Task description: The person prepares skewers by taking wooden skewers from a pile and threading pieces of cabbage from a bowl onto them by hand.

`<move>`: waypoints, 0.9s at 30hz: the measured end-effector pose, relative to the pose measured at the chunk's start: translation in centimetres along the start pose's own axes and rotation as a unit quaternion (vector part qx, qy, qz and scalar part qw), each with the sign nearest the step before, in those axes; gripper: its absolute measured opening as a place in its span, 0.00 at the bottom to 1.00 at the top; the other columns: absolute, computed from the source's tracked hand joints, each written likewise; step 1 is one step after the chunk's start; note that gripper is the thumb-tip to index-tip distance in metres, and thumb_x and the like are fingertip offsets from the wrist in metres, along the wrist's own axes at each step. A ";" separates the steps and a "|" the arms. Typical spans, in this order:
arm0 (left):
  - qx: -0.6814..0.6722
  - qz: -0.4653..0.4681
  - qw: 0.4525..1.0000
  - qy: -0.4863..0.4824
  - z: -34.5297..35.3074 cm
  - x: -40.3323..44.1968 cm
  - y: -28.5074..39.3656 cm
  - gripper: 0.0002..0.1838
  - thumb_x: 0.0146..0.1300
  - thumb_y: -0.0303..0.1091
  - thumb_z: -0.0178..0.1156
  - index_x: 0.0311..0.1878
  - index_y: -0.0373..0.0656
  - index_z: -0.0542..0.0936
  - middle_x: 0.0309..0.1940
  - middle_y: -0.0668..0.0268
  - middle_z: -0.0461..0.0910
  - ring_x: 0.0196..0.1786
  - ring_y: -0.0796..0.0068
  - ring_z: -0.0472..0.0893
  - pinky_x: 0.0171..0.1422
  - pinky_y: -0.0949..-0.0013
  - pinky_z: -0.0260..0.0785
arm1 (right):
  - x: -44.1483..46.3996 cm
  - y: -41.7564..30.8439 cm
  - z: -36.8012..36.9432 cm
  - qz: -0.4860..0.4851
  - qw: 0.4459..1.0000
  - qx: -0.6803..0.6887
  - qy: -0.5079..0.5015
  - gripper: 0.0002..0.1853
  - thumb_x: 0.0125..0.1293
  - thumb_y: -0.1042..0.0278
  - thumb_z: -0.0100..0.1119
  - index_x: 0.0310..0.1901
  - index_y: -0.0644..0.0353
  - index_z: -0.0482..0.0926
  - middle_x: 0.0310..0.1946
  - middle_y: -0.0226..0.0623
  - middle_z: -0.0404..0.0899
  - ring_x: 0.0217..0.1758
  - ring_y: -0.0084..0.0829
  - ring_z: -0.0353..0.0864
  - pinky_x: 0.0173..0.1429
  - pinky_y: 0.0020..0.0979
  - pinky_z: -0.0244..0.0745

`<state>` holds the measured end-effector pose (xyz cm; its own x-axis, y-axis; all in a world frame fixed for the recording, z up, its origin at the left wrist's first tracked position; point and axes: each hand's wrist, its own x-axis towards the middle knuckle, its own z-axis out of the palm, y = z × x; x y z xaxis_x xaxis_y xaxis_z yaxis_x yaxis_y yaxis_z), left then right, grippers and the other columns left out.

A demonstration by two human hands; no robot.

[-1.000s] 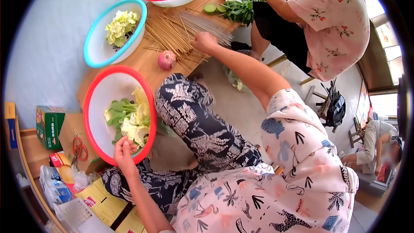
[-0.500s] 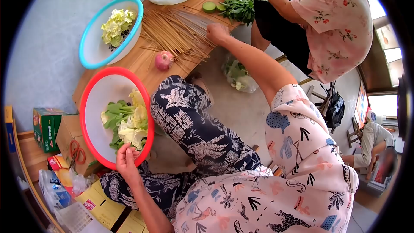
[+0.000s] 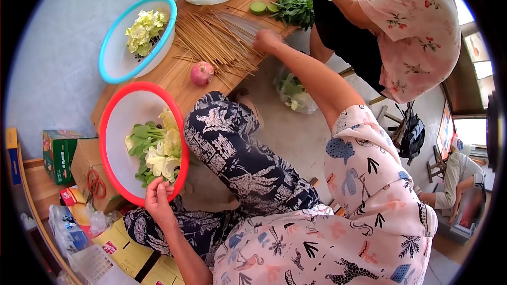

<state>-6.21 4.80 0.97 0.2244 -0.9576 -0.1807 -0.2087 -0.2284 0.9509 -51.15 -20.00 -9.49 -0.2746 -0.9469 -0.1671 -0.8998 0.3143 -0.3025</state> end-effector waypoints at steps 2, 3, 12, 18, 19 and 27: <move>0.006 0.000 1.000 0.004 0.1 -0.2 0.1 0.09 0.67 0.28 0.52 0.46 0.34 0.76 0.32 0.66 0.78 0.32 0.80 0.76 0.42 0.77 0.70 | 0.2 0.6 0.4 -0.001 0.999 0.029 0.013 0.10 0.55 0.65 0.55 0.35 0.58 0.82 0.39 0.42 0.81 0.45 0.44 0.79 0.47 0.44 0.73; 0.005 0.001 1.000 0.003 0.1 -0.2 0.1 0.09 0.67 0.28 0.52 0.46 0.34 0.76 0.32 0.66 0.78 0.32 0.80 0.76 0.42 0.77 0.70 | 0.1 0.8 0.3 -0.023 1.000 0.000 0.015 0.11 0.55 0.66 0.55 0.37 0.59 0.82 0.40 0.42 0.81 0.47 0.43 0.79 0.47 0.43 0.74; 0.011 0.007 1.000 -0.003 0.3 -0.2 -0.2 0.09 0.67 0.27 0.52 0.46 0.34 0.76 0.32 0.66 0.78 0.32 0.80 0.76 0.42 0.77 0.71 | -0.9 -1.0 -0.5 -0.019 0.996 -0.084 0.019 0.10 0.54 0.70 0.55 0.37 0.59 0.83 0.40 0.44 0.82 0.46 0.42 0.80 0.45 0.40 0.76; 0.014 0.009 1.000 -0.003 0.4 -0.4 -0.1 0.09 0.67 0.27 0.52 0.46 0.34 0.76 0.33 0.66 0.78 0.33 0.80 0.76 0.43 0.77 0.70 | -0.6 -0.6 -1.3 -0.026 0.999 -0.046 -0.004 0.14 0.54 0.65 0.54 0.39 0.62 0.82 0.39 0.46 0.81 0.42 0.42 0.81 0.43 0.39 0.76; 0.014 0.010 1.000 -0.005 0.4 -0.3 -0.2 0.09 0.67 0.27 0.52 0.46 0.34 0.76 0.33 0.66 0.78 0.33 0.80 0.76 0.43 0.77 0.70 | -0.5 -0.4 -1.5 -0.031 0.999 -0.035 -0.012 0.15 0.53 0.63 0.55 0.38 0.63 0.81 0.38 0.46 0.81 0.39 0.42 0.82 0.41 0.39 0.77; -0.002 0.012 1.000 -0.001 1.0 -0.6 0.0 0.09 0.67 0.27 0.51 0.46 0.34 0.76 0.33 0.66 0.77 0.34 0.80 0.76 0.43 0.76 0.70 | -3.6 3.0 -2.9 0.078 0.842 0.437 -0.306 0.08 0.58 0.68 0.55 0.36 0.61 0.78 0.26 0.32 0.77 0.18 0.19 0.70 0.20 0.22 0.61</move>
<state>-7.28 5.16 0.78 0.2176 -0.9632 -0.1577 -0.2100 -0.2040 0.9562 -53.86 -15.87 -7.07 0.1003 -0.7621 -0.6396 -0.2025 0.6138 -0.7631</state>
